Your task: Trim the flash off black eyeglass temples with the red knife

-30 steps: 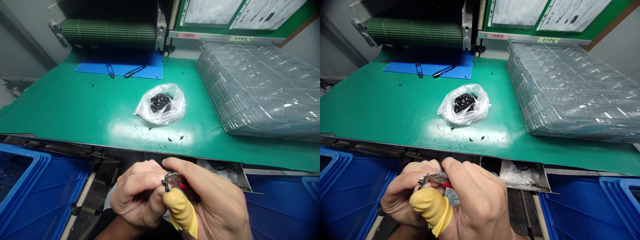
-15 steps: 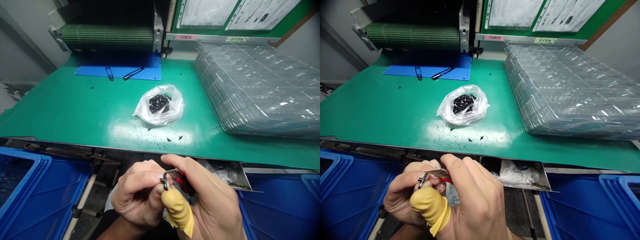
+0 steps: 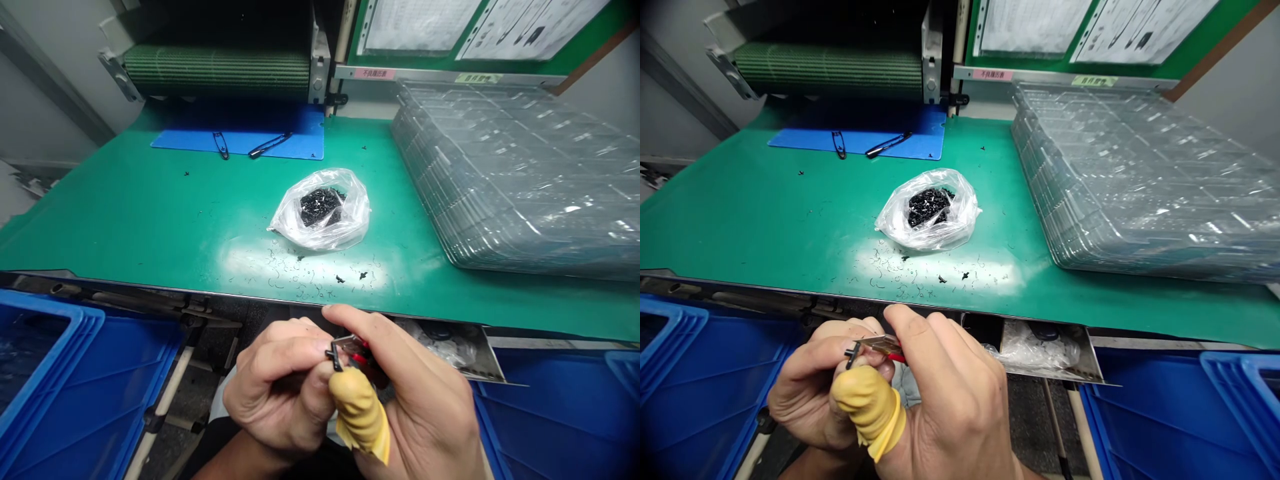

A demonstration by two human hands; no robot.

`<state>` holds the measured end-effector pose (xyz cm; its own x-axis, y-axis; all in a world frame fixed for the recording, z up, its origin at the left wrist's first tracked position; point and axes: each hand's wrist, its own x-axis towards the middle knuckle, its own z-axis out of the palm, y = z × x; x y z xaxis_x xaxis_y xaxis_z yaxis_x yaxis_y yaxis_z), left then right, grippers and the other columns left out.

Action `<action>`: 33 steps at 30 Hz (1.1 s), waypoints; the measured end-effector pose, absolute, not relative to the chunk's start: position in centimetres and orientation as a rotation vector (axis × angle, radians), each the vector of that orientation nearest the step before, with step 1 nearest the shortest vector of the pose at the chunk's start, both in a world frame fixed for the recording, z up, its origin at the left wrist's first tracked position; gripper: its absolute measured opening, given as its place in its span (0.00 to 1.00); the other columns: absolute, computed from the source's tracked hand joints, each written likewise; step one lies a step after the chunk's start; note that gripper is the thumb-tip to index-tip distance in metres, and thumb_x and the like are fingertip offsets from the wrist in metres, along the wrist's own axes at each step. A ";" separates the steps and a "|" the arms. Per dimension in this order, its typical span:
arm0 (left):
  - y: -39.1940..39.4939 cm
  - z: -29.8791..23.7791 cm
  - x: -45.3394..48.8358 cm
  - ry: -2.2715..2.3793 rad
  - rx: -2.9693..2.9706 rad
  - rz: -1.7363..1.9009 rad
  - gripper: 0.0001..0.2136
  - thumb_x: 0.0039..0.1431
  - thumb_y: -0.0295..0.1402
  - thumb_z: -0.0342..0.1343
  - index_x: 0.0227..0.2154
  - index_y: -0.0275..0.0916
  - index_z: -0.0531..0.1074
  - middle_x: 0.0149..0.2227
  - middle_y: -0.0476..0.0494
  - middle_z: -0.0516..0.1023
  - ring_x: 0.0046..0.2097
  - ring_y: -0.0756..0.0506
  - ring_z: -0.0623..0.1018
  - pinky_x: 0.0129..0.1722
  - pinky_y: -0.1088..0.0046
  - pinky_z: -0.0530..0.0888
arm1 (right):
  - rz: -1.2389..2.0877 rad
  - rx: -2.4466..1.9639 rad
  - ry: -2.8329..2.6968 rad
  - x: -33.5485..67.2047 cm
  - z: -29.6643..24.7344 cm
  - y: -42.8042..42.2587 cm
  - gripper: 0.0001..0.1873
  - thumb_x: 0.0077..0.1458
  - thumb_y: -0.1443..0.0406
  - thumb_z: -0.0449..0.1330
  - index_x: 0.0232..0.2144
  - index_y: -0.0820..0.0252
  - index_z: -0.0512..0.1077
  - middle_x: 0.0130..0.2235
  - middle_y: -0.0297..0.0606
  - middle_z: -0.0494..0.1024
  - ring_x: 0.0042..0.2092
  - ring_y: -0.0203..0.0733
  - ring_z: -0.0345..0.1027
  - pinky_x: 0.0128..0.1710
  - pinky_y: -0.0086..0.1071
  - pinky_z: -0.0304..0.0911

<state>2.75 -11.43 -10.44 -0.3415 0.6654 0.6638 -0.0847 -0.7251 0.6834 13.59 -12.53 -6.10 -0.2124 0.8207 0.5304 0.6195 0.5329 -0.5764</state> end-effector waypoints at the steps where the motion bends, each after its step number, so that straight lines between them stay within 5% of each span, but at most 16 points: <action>1: -11.4 -10.4 2.7 0.756 1.419 2.108 0.05 0.59 0.27 0.60 0.37 0.32 0.75 0.30 0.48 0.78 0.29 0.52 0.77 0.27 0.76 0.77 | 0.304 -1.169 -1.938 13.6 -6.0 -12.5 0.16 0.61 0.62 0.56 0.45 0.70 0.71 0.30 0.43 0.77 0.27 0.41 0.71 0.25 0.31 0.66; 11: -11.1 -10.8 2.8 0.748 1.378 2.072 0.05 0.60 0.27 0.60 0.38 0.33 0.76 0.32 0.49 0.79 0.31 0.52 0.76 0.33 0.76 0.77 | 0.432 -1.185 -1.915 13.6 -5.9 -12.5 0.12 0.60 0.64 0.56 0.44 0.65 0.71 0.32 0.39 0.79 0.29 0.38 0.73 0.29 0.27 0.67; 15: -11.6 -12.1 1.6 0.963 1.270 2.081 0.03 0.55 0.23 0.61 0.32 0.35 0.77 0.26 0.50 0.77 0.27 0.51 0.75 0.25 0.77 0.74 | 0.639 -1.304 -1.776 14.0 -6.1 -11.9 0.14 0.59 0.60 0.55 0.42 0.63 0.72 0.26 0.33 0.73 0.26 0.36 0.68 0.23 0.25 0.62; 19: -12.9 -14.9 -1.6 1.214 0.831 1.899 0.06 0.48 0.30 0.68 0.27 0.37 0.77 0.24 0.49 0.77 0.25 0.51 0.75 0.21 0.79 0.72 | 0.560 -1.614 -1.714 18.5 -7.1 -10.7 0.17 0.62 0.57 0.52 0.45 0.62 0.72 0.22 0.29 0.67 0.21 0.35 0.61 0.20 0.26 0.55; 25: -15.7 -18.2 -6.9 1.338 0.557 1.611 0.11 0.50 0.36 0.68 0.27 0.35 0.73 0.23 0.50 0.73 0.26 0.51 0.73 0.27 0.81 0.74 | 0.644 -1.742 -1.950 26.0 -9.4 -11.1 0.15 0.62 0.59 0.52 0.38 0.60 0.76 0.30 0.37 0.77 0.31 0.41 0.70 0.31 0.30 0.63; 33: -17.3 -20.6 -10.5 1.409 0.314 1.536 0.18 0.35 0.39 0.70 0.24 0.36 0.68 0.20 0.50 0.71 0.25 0.50 0.72 0.24 0.78 0.73 | 0.975 -1.945 -2.493 25.6 -12.5 -9.5 0.10 0.62 0.60 0.60 0.36 0.64 0.73 0.36 0.36 0.76 0.36 0.39 0.71 0.40 0.37 0.69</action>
<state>-10.47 -17.30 -20.57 -0.4776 0.7768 -0.4105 -0.4758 0.1641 0.8641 25.62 -9.53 -12.46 -0.2997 0.8306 -0.4694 0.9287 0.1412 -0.3430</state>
